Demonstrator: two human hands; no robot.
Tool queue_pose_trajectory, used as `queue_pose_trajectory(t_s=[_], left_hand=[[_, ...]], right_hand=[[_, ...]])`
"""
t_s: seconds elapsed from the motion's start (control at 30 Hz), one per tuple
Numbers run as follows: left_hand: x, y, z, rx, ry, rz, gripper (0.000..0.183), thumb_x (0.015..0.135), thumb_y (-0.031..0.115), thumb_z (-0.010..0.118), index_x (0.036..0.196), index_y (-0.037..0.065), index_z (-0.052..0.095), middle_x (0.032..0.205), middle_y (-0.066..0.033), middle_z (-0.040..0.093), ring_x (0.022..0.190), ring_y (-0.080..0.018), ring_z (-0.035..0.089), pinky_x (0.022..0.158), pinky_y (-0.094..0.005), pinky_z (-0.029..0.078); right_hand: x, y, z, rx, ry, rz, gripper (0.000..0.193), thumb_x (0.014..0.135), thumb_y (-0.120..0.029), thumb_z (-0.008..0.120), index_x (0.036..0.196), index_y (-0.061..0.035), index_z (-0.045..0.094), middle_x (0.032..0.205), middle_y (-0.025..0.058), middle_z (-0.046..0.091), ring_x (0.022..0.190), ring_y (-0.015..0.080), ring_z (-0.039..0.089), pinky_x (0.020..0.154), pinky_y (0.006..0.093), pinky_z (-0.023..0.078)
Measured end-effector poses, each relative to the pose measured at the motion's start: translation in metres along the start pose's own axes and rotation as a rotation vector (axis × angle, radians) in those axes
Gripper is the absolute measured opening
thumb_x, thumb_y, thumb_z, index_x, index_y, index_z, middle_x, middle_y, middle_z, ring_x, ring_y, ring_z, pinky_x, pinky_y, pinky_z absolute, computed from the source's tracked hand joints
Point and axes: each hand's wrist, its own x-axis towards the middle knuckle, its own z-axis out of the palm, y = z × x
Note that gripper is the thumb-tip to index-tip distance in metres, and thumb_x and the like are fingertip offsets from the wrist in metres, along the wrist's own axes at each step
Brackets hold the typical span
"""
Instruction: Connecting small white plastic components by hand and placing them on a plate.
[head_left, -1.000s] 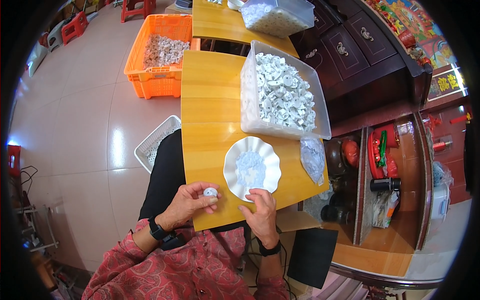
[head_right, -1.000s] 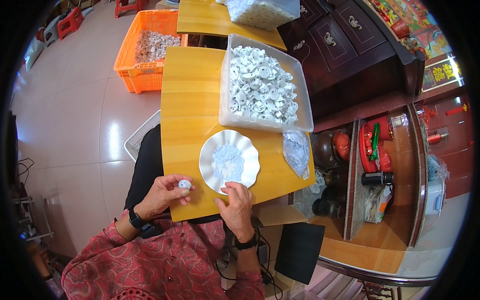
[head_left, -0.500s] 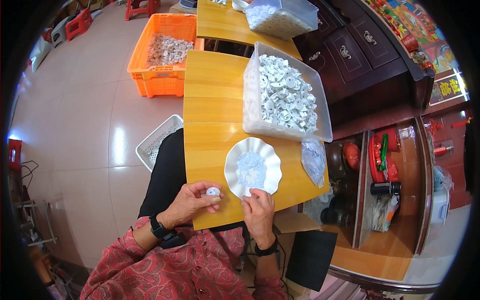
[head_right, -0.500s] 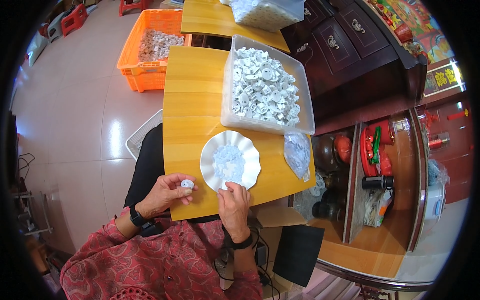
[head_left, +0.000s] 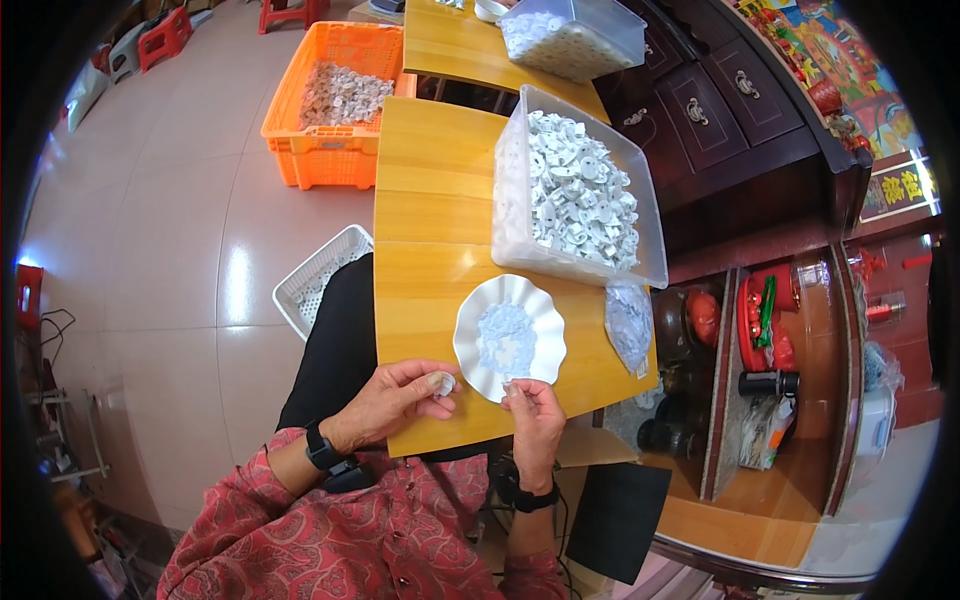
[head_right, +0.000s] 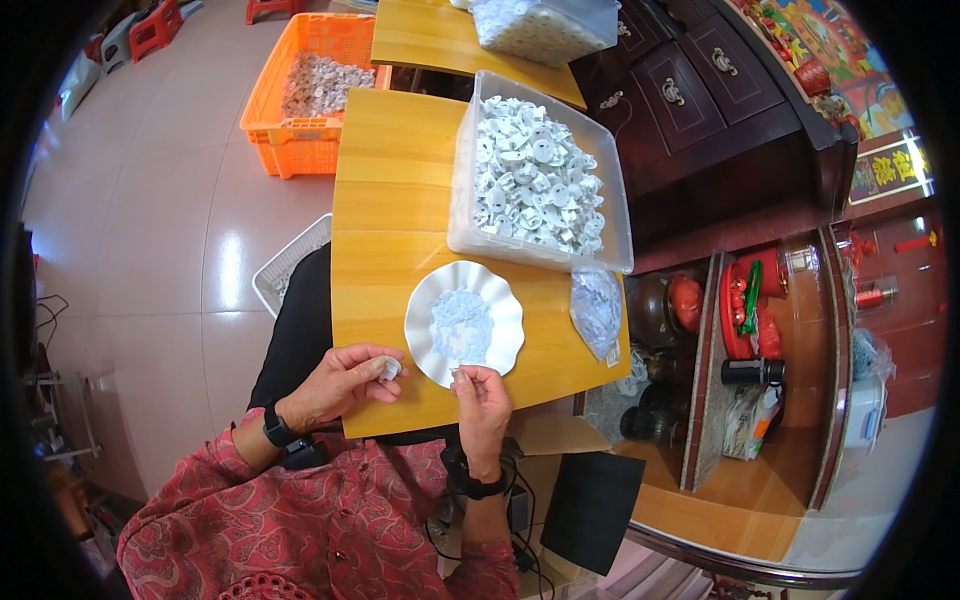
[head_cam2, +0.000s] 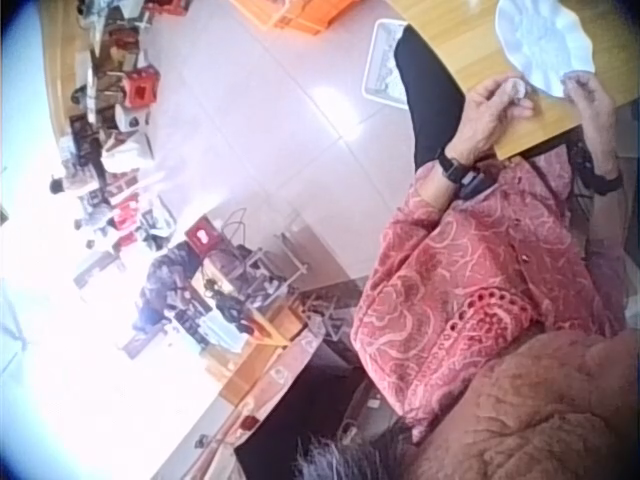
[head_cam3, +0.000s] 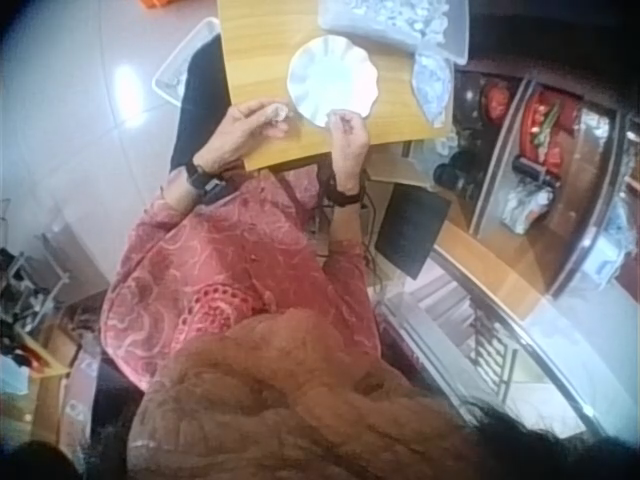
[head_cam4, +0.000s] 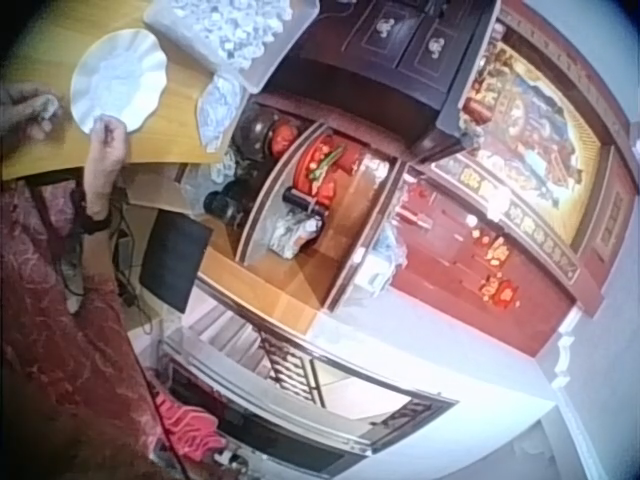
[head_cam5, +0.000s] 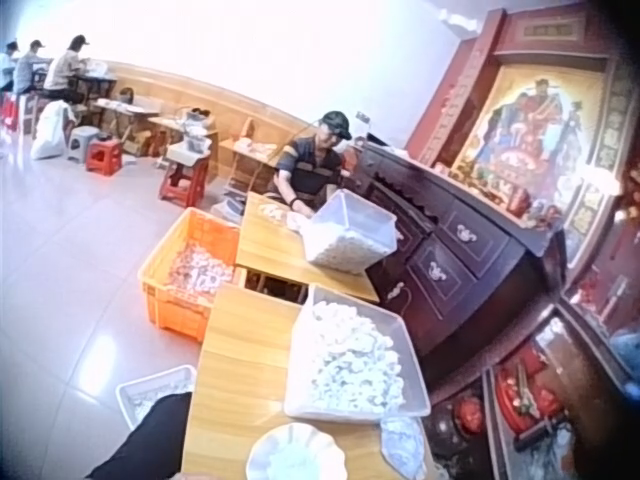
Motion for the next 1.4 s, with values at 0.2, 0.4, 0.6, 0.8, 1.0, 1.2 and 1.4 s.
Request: queue_pose_trajectory(t_s=[0.2, 0.4, 0.6, 0.8, 1.0, 1.2, 1.4], left_hand=[[0.000, 0.002, 0.002, -0.160, -0.057, -0.047, 0.033, 0.102, 0.011, 0.049, 0.131, -0.003, 0.053, 0.117, -0.0141, 0.064, 0.100, -0.0224, 0.067, 0.092, -0.0324, 0.056], [0.002, 0.003, 0.001, -0.218, -0.073, -0.070, 0.037, 0.101, 0.009, 0.050, 0.136, -0.003, 0.048, 0.120, -0.0170, 0.062, 0.107, -0.0246, 0.066, 0.096, -0.0330, 0.055], [0.006, 0.003, -0.001, -0.321, -0.121, -0.075, 0.040, 0.100, 0.011, 0.052, 0.138, -0.002, 0.047, 0.120, -0.0181, 0.061, 0.109, -0.0254, 0.065, 0.097, -0.0328, 0.054], [0.006, 0.003, -0.003, -0.359, -0.142, -0.065, 0.042, 0.098, 0.012, 0.055, 0.137, -0.002, 0.047, 0.118, -0.0183, 0.062, 0.110, -0.0261, 0.064, 0.097, -0.0335, 0.054], [0.008, 0.001, -0.003, -0.336, -0.162, -0.046, 0.039, 0.096, 0.010, 0.058, 0.132, -0.003, 0.051, 0.115, -0.0169, 0.063, 0.107, -0.0260, 0.065, 0.095, -0.0368, 0.055], [0.009, -0.002, -0.001, -0.226, -0.095, 0.060, 0.034, 0.092, 0.002, 0.063, 0.125, -0.002, 0.055, 0.108, -0.0136, 0.066, 0.102, -0.0229, 0.067, 0.093, -0.0347, 0.055], [0.011, -0.006, 0.000, -0.014, -0.044, 0.155, 0.042, 0.084, -0.005, 0.070, 0.124, 0.001, 0.057, 0.109, -0.0059, 0.065, 0.103, -0.0125, 0.063, 0.094, -0.0276, 0.051]], right_hand=[[-0.001, -0.008, 0.005, 0.217, -0.052, 0.114, 0.015, 0.089, -0.002, 0.067, 0.101, 0.0054, 0.062, 0.089, 0.0095, 0.067, 0.073, 0.0106, 0.061, 0.070, 0.0227, 0.050], [-0.005, -0.017, 0.016, 0.242, -0.108, 0.145, 0.013, 0.089, -0.002, 0.065, 0.100, 0.0041, 0.062, 0.090, 0.0072, 0.067, 0.078, 0.0099, 0.060, 0.074, 0.0223, 0.048], [-0.011, -0.025, 0.035, 0.295, -0.142, 0.080, 0.011, 0.088, 0.000, 0.065, 0.098, 0.0041, 0.063, 0.091, 0.0081, 0.067, 0.077, 0.0109, 0.061, 0.072, 0.0228, 0.048], [-0.013, -0.025, 0.041, 0.127, -0.166, 0.044, 0.007, 0.092, -0.003, 0.064, 0.096, 0.0024, 0.061, 0.089, 0.0027, 0.063, 0.080, 0.0067, 0.057, 0.073, 0.0205, 0.047], [-0.013, -0.020, 0.037, 0.012, -0.177, 0.009, 0.006, 0.094, -0.004, 0.061, 0.094, 0.0018, 0.060, 0.088, 0.0018, 0.062, 0.079, 0.0064, 0.056, 0.072, 0.0210, 0.046], [-0.013, -0.026, 0.036, 0.126, -0.124, 0.034, 0.010, 0.093, -0.007, 0.063, 0.098, 0.0019, 0.062, 0.087, 0.0015, 0.063, 0.075, 0.0066, 0.055, 0.070, 0.0207, 0.045], [-0.015, -0.028, 0.035, 0.155, -0.157, 0.034, 0.008, 0.092, -0.004, 0.062, 0.098, 0.0020, 0.062, 0.089, 0.0020, 0.062, 0.076, 0.0075, 0.056, 0.072, 0.0205, 0.045]])
